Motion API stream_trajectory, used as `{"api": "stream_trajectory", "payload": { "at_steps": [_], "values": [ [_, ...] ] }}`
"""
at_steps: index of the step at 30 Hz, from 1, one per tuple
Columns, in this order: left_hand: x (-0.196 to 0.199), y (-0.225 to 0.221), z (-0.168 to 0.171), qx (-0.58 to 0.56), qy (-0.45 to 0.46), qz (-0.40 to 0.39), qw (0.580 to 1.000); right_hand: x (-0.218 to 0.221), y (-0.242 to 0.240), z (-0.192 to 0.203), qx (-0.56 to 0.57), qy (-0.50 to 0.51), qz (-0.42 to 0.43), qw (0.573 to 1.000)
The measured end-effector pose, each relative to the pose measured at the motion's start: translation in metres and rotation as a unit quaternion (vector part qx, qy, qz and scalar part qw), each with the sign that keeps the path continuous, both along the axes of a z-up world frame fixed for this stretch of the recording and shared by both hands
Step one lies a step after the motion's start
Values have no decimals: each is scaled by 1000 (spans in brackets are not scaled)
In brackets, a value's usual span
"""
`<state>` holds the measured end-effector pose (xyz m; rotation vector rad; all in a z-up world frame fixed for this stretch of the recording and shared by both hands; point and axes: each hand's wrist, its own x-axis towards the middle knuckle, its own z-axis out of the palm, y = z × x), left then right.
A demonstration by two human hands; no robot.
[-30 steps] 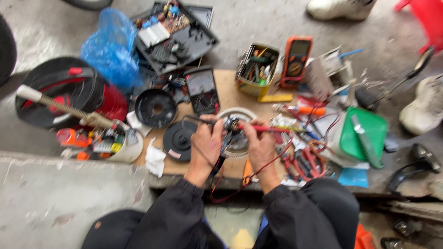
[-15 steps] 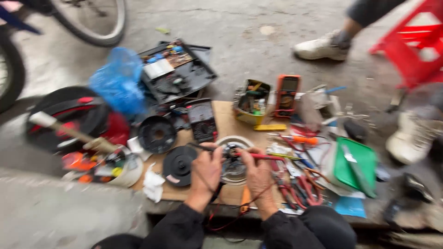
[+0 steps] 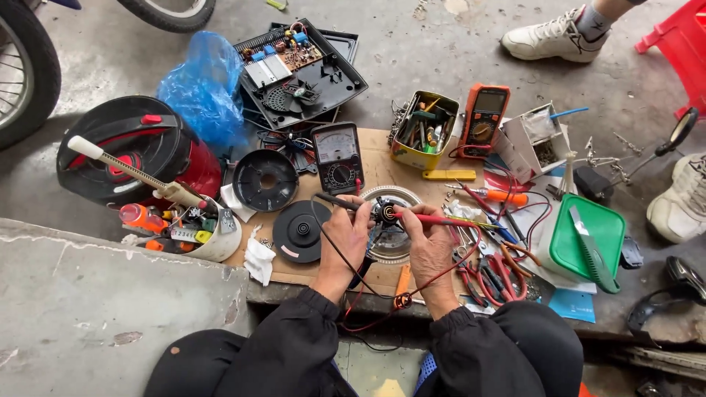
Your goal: Testing and repairing an electrical motor component using multimeters, pliers, and other hand tools to diagnose circuit issues.
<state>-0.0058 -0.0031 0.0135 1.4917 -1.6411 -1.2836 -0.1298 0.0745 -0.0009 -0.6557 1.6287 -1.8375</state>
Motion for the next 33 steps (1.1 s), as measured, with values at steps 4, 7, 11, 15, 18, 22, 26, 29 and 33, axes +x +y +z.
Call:
{"api": "stream_trajectory", "payload": {
  "at_steps": [4,7,11,15,18,22,26,29,33],
  "values": [
    [4,0,4,5,-10,1,1000,3,8,18,-14,-24,-12,1000],
    [9,4,16,-6,-4,1,1000,-7,20,-1,-27,11,-43,999],
    [9,11,36,-67,15,2,998,-12,31,-24,-42,-44,-76,995],
    [6,9,45,-86,42,-53,994,-6,32,-24,-71,-75,-72,992],
    [-1,2,30,-62,27,-58,996,-7,30,-26,-82,-80,-64,991],
    [-4,4,23,-58,20,-59,996,-6,31,-22,-83,-91,-62,990],
    [-7,6,25,-58,10,-55,997,-7,31,-21,-84,-107,-61,989],
    [-7,7,26,-58,11,-51,997,-7,31,-21,-83,-108,-60,989],
    [-7,5,18,-56,7,-49,997,-6,31,-19,-80,-106,-62,989]
  ]
}}
